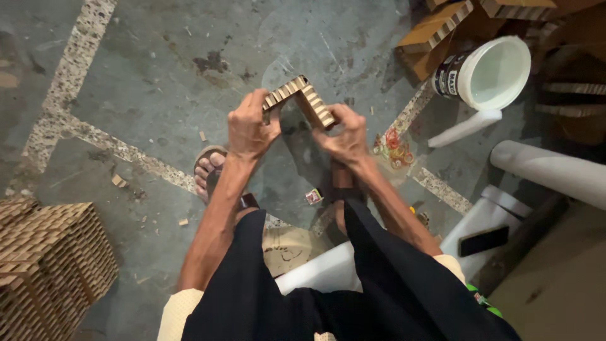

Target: The person assembles small cardboard pieces into a box-like structure by hand. They pick up pieces from the floor, align them, and secure them with a thin string or rubber band. The person also uses a white cylindrical object to apply a substance to the cardboard edges before joining them.

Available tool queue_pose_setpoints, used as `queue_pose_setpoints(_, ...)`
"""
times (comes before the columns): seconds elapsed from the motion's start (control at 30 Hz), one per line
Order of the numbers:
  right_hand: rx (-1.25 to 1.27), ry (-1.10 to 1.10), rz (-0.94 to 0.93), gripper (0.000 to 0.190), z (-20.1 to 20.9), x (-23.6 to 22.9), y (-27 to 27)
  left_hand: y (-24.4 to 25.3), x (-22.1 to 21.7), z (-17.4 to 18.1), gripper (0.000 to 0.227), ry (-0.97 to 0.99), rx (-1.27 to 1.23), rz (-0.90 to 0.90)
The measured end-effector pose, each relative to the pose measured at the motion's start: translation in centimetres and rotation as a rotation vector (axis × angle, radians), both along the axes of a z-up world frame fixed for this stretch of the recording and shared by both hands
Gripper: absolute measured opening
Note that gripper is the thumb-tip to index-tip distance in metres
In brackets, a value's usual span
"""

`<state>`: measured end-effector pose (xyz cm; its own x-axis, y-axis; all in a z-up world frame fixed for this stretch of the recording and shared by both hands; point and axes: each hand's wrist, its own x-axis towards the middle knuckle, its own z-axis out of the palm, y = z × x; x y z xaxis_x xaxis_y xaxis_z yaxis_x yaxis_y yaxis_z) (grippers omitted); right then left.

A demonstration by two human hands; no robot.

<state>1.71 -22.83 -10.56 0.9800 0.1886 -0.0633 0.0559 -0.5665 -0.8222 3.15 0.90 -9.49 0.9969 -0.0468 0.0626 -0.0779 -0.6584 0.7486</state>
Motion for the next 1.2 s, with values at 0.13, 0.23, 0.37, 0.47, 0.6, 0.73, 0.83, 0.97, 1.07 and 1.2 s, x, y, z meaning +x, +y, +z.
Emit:
queue_pose_setpoints(0.13,-0.134,-0.161,-0.008,0.050,-1.4,-3.1,2.3,-0.1,-1.0,-1.2,0.030,-0.031,-0.011,0.011)
queue_pose_setpoints(0.23,-0.108,-0.208,0.032,0.058,-2.0,-3.7,2.5,-1.0,-0.9,-0.3,0.030,0.038,0.008,0.066)
queue_pose_setpoints(0.37,-0.038,-0.152,0.138,0.061,-2.7,-3.4,1.1,-2.6,-0.8,2.2,0.060,0.167,-0.071,0.150)
queue_pose_setpoints(0.47,0.153,0.016,0.147,0.053,-3.1,-2.1,-0.1,-3.4,-0.4,2.5,0.068,0.154,-0.077,0.200)
queue_pose_setpoints(0.6,0.363,0.146,0.036,0.049,-4.7,1.0,0.8,-3.4,-0.4,1.7,0.066,0.184,-0.144,0.208)
queue_pose_setpoints(0.73,0.293,0.291,-0.015,0.048,-3.4,2.1,2.3,-3.6,-0.6,1.6,0.064,0.198,-0.141,0.217)
queue_pose_setpoints(0.83,0.348,0.304,-0.005,0.051,0.0,1.9,1.9,-3.6,-0.6,1.7,0.060,0.188,-0.141,0.222)
queue_pose_setpoints(0.97,0.663,0.335,-0.059,0.052,2.7,0.7,1.1,-3.6,-1.0,1.9,0.058,0.216,-0.150,0.219)
queue_pose_setpoints(1.07,0.614,0.454,-0.265,0.044,2.9,-0.8,-1.5,-3.7,-0.7,1.8,0.060,0.230,-0.128,0.235)
queue_pose_setpoints(1.2,-0.189,0.124,-0.442,0.024,0.8,-4.1,-7.1,-3.5,-0.7,1.5,0.061,0.200,-0.105,0.235)
